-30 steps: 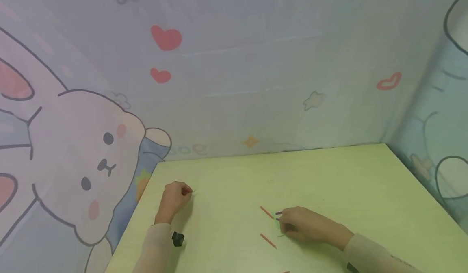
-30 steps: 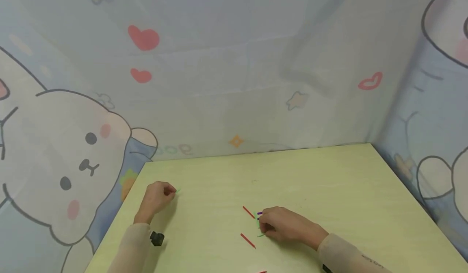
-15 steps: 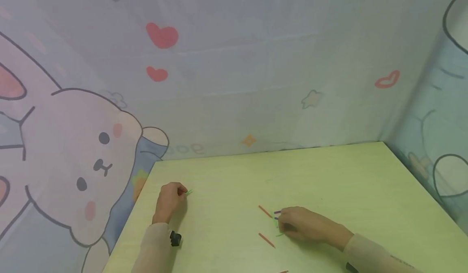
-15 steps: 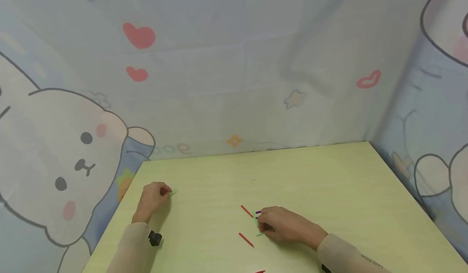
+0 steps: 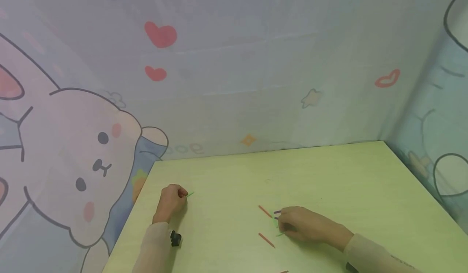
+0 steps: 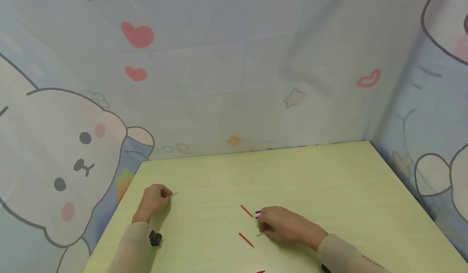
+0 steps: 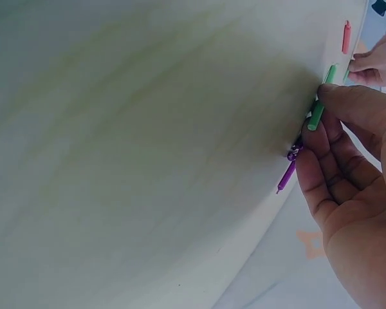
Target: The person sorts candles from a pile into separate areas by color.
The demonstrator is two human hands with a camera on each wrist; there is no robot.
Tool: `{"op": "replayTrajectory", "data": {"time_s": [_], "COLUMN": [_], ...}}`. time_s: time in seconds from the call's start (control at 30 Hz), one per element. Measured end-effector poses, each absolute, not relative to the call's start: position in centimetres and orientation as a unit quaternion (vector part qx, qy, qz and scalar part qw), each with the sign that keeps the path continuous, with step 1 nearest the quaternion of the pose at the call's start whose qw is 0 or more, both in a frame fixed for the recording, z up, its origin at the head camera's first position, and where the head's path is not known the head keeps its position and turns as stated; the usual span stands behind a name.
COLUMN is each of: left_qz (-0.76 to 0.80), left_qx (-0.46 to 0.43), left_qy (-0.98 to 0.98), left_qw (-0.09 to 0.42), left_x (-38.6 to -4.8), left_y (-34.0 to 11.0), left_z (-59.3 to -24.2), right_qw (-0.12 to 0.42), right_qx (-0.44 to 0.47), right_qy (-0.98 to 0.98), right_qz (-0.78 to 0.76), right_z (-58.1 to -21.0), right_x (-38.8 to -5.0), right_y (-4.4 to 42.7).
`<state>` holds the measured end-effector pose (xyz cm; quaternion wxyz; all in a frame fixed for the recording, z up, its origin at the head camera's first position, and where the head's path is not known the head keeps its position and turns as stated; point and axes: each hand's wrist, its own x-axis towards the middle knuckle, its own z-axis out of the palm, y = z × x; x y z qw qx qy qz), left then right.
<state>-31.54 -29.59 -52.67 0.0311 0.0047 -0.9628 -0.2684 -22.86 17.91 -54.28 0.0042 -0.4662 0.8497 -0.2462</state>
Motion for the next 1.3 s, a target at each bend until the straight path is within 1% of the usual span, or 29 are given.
{"op": "replayTrajectory", "data": {"time_s": [0.27,0.4,0.5,0.63,0.73,1.03,1.13,1.3], "left_qz": [-0.267,-0.257,-0.255,-0.244,-0.231,-0.222,-0.217,-0.219], "left_qx": [0.005,-0.007,-0.011,-0.026,-0.036,-0.05,-0.064,-0.097], "left_qy": [-0.963,-0.966,-0.966,-0.969,-0.971,-0.973,-0.973,-0.97], "left_qw": [0.025,0.028,0.033,0.043,0.05,0.048,0.048,0.036], "left_x": [-31.5,-31.3,-31.1,-30.7,-30.5,-30.1,-29.7,-28.7], "left_y": [-29.4,-29.2,-29.0,-28.7,-28.5,-26.1,-25.1,-23.0], "left_z": [-52.6,-52.3,-52.0,-51.9,-52.3,-52.5,-52.3,-52.2], "right_qw": [0.012,-0.009,-0.016,0.001,0.002,-0.042,-0.053,-0.063], "right_qx": [-0.465,-0.474,-0.469,-0.444,-0.434,-0.441,-0.443,-0.451], "right_qy": [0.853,0.845,0.842,0.844,0.845,0.842,0.842,0.836], "right_qz": [-0.238,-0.246,-0.267,-0.3,-0.311,-0.307,-0.303,-0.306], "right_z": [-54.1,-54.0,-53.4,-52.1,-51.0,-48.1,-47.2,-46.3], "right_x": [-22.9,-23.2,-23.5,-23.9,-24.3,-25.5,-25.9,-26.5], "right_y": [17.9,18.0,18.1,18.4,18.7,18.4,18.1,17.5]}}
